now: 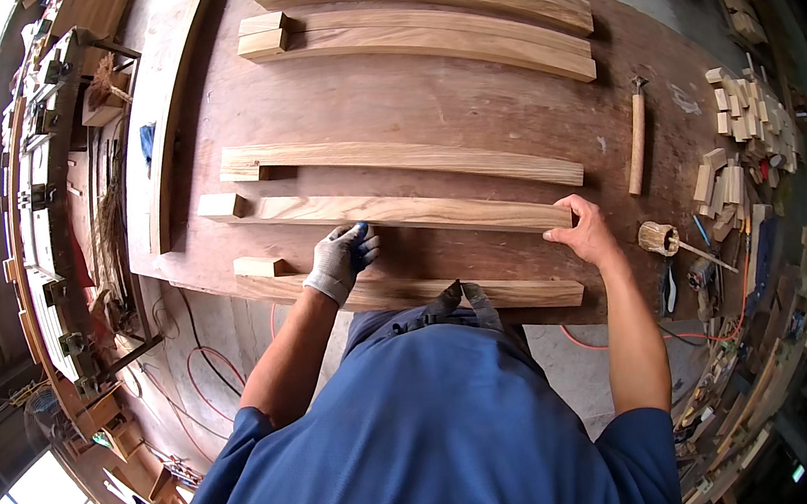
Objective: The person uses a hammer to tap wooden planks into a jig, then removes the planks and carries them to a workbench. They arrange the planks on the bench, pick them up again, and return them to the jig.
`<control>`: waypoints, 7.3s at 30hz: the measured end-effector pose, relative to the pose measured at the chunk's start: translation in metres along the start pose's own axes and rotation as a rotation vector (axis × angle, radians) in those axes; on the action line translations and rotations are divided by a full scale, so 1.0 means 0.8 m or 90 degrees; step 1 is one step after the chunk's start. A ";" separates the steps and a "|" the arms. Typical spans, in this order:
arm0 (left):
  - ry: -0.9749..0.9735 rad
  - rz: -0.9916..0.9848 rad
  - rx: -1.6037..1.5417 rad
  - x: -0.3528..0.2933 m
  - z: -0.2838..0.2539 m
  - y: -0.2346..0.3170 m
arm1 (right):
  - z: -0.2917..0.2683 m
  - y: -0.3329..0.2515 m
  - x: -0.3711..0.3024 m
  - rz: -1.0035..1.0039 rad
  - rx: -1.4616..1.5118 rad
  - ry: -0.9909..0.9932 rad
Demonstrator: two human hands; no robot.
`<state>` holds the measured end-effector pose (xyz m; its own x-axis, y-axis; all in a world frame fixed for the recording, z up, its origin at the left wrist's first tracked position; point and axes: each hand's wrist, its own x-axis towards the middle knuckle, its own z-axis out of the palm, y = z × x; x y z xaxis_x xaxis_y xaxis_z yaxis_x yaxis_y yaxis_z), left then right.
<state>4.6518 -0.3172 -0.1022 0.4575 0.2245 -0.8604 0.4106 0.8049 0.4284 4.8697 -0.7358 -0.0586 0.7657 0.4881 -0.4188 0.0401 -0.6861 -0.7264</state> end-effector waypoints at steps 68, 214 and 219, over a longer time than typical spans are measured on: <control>0.029 0.145 0.252 0.189 0.204 0.135 | -0.023 -0.117 0.273 -0.105 -0.520 0.025; 0.168 0.646 0.203 -0.138 -0.102 0.202 | 0.080 0.013 -0.027 -0.092 -0.336 0.193; 0.130 0.601 0.270 -0.151 -0.076 0.183 | 0.046 0.029 0.014 -0.112 -0.275 0.079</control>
<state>4.6085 -0.1931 0.0473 0.6103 0.7796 -0.1402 0.2168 0.0059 0.9762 4.8556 -0.7267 -0.1003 0.7934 0.5665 -0.2227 0.4184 -0.7733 -0.4763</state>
